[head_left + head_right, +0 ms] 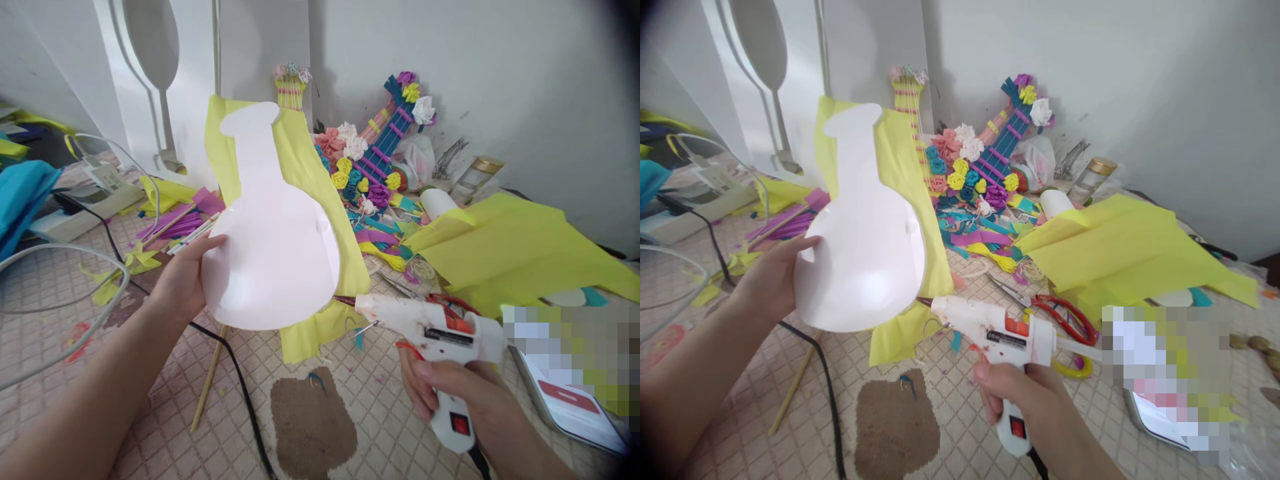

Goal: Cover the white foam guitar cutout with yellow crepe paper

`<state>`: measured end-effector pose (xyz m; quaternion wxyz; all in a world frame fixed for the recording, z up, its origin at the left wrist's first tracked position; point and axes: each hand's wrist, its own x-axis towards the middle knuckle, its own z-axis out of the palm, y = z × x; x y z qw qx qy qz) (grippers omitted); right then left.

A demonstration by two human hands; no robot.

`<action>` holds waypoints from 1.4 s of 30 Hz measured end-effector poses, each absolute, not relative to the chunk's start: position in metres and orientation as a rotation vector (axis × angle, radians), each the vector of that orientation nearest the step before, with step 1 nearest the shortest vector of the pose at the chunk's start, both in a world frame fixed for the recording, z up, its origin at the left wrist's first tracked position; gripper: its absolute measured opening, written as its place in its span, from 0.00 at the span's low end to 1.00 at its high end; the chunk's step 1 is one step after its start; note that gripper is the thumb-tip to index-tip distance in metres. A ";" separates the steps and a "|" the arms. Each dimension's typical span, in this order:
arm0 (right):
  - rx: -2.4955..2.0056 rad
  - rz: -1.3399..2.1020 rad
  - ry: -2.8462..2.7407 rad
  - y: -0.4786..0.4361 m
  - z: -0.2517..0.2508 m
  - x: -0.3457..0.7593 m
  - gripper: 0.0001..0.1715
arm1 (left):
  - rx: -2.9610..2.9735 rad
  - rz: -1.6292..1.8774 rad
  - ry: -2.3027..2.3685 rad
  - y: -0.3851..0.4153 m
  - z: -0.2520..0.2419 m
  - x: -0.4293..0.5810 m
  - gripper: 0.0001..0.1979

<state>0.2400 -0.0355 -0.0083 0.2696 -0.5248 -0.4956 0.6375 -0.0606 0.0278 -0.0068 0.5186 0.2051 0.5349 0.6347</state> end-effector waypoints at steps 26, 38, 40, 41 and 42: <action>-1.258 1.599 -1.310 -0.038 -0.016 0.246 0.21 | 0.527 1.430 1.279 0.027 -0.008 -0.063 0.20; -1.223 1.682 -1.282 -0.036 -0.021 0.251 0.20 | 0.519 1.387 1.299 0.027 -0.007 -0.062 0.20; -1.243 1.682 -1.272 -0.037 -0.020 0.250 0.20 | 0.519 1.384 1.289 0.027 -0.006 -0.061 0.20; -1.247 1.677 -1.266 -0.037 -0.019 0.249 0.21 | 0.518 1.387 1.287 0.027 -0.005 -0.061 0.20; -1.248 1.670 -1.264 -0.038 -0.019 0.249 0.21 | 0.517 1.391 1.288 0.026 -0.005 -0.060 0.20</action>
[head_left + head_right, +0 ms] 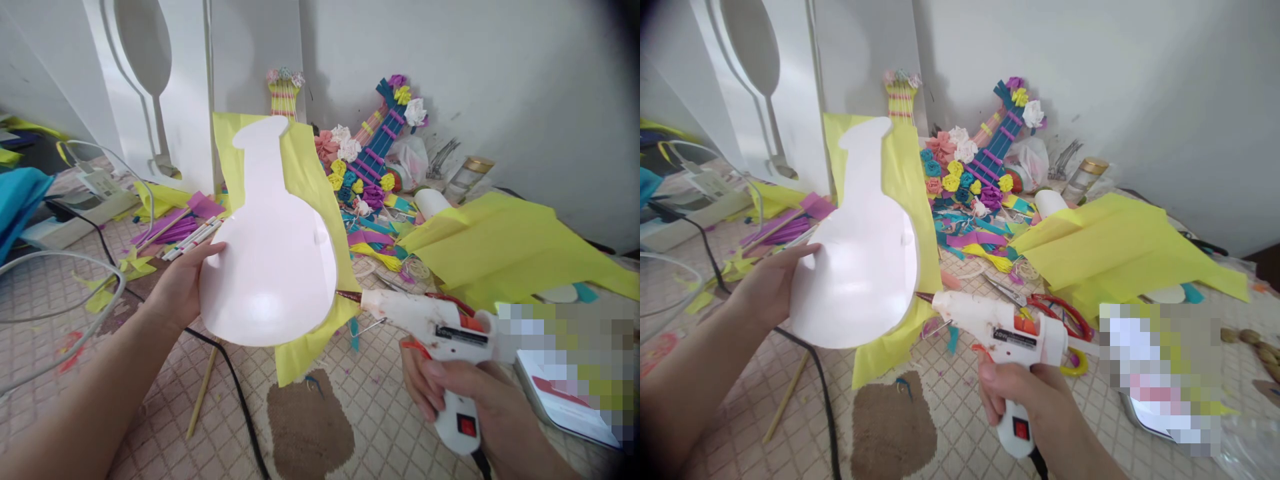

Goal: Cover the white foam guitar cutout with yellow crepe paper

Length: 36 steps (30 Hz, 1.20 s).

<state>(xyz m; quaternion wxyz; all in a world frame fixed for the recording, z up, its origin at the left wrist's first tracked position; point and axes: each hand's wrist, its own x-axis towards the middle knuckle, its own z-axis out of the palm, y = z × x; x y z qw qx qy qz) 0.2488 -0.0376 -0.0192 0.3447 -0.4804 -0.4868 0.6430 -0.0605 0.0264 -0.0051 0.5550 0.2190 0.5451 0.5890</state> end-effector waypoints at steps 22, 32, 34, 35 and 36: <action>-1.008 1.545 -1.428 -0.029 -0.001 0.242 0.12 | 0.487 1.446 1.330 0.027 -0.003 -0.063 0.18; -1.405 0.996 -1.249 0.003 -0.026 0.244 0.12 | 0.389 1.480 1.270 0.028 0.004 -0.079 0.19; -1.516 0.905 -1.387 0.007 -0.034 0.242 0.13 | 0.390 1.456 1.234 0.026 0.005 -0.080 0.18; -1.538 0.869 -1.469 0.008 -0.037 0.240 0.13 | 0.393 1.450 1.208 0.025 0.006 -0.081 0.18; -1.542 0.842 -1.562 0.009 -0.041 0.238 0.12 | 0.396 1.449 1.184 0.024 0.007 -0.081 0.18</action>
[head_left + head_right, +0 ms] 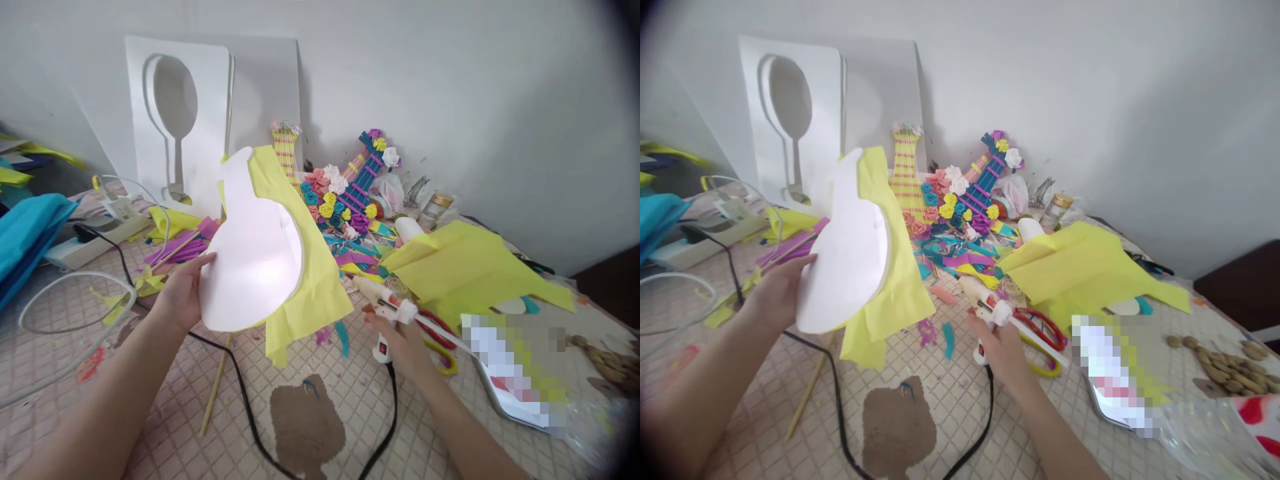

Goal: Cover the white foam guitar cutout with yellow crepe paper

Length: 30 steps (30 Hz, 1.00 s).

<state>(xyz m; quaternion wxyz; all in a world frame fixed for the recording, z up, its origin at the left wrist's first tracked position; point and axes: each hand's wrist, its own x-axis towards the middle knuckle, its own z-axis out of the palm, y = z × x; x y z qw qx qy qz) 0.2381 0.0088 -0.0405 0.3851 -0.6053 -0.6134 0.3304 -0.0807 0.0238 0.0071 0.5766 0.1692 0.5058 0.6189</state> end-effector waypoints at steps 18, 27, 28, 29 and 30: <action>-1.667 0.683 -1.834 -0.014 -0.050 0.237 0.17 | 0.415 1.498 1.056 0.014 0.016 -0.088 0.15; -1.645 0.768 -1.902 -0.030 -0.050 0.239 0.19 | 0.425 1.522 1.065 0.011 0.018 -0.085 0.14; -1.656 0.772 -1.924 -0.030 -0.050 0.239 0.19 | 0.428 1.522 1.064 0.011 0.018 -0.085 0.14; -1.677 0.778 -1.938 -0.030 -0.050 0.238 0.19 | 0.430 1.521 1.064 0.011 0.017 -0.085 0.14; -1.706 0.781 -1.944 -0.030 -0.051 0.238 0.19 | 0.431 1.521 1.065 0.012 0.017 -0.086 0.14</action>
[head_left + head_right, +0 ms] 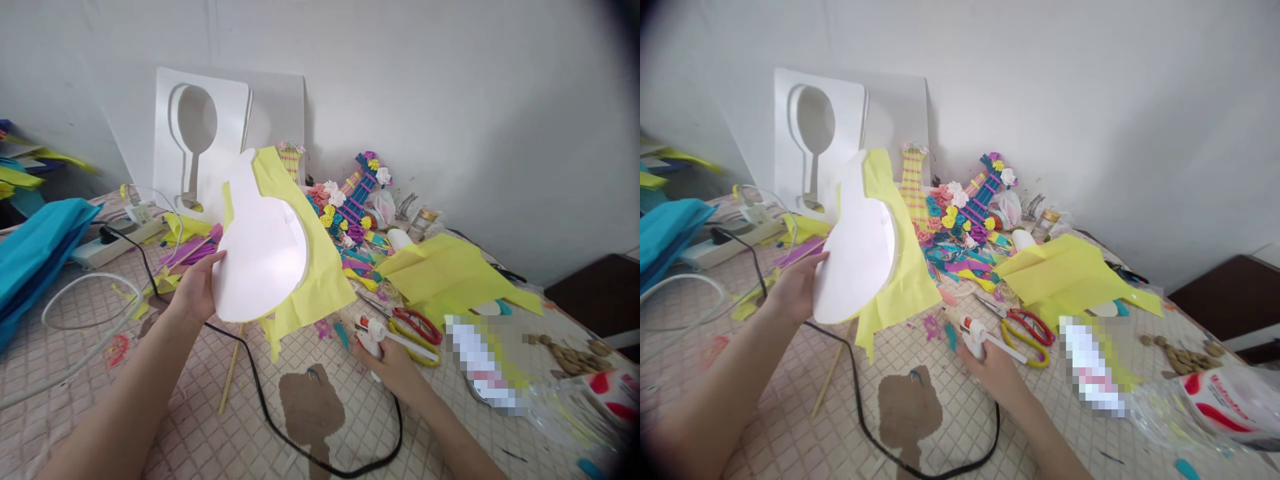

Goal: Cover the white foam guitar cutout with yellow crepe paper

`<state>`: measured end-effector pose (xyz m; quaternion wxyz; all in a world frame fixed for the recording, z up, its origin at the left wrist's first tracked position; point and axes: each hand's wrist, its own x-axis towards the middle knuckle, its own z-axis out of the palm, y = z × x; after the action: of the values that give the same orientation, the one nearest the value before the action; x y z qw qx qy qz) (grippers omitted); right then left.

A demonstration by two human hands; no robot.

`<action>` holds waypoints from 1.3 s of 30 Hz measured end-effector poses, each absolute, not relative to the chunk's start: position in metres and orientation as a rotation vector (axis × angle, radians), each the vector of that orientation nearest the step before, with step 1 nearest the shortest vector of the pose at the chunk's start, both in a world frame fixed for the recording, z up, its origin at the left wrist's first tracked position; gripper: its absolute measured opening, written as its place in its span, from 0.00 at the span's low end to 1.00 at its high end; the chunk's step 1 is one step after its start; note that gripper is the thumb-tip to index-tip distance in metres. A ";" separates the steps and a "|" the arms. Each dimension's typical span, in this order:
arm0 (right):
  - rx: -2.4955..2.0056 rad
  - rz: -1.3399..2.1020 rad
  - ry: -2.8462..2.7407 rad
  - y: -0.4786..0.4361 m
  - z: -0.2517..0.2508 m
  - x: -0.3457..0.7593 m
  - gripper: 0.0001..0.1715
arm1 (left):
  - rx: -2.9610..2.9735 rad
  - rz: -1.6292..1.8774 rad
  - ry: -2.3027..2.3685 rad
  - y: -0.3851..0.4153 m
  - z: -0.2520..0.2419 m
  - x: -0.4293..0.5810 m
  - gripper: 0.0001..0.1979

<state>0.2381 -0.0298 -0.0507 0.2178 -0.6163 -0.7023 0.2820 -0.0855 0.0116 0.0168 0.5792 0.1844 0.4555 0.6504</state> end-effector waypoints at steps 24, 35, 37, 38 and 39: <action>-1.169 1.165 -1.411 -0.096 -0.002 0.169 0.18 | 0.439 1.492 1.019 0.002 0.010 -0.054 0.13; -1.293 0.835 -0.989 -0.080 0.019 0.139 0.14 | 0.546 1.583 1.021 0.004 0.000 -0.054 0.14; -1.293 0.836 -0.987 -0.081 0.020 0.138 0.12 | 0.590 1.629 1.013 0.004 -0.001 -0.054 0.14; -1.286 0.831 -0.996 -0.082 0.020 0.138 0.12 | 0.606 1.648 1.013 0.005 -0.002 -0.054 0.14; -1.273 0.821 -1.020 -0.081 0.018 0.139 0.11 | 0.616 1.666 1.016 0.005 -0.002 -0.054 0.15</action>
<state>0.1387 -0.0815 0.0185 0.6112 -0.5517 -0.4420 0.3558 -0.0537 0.0048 -0.0024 0.5206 0.2569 0.4239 0.6952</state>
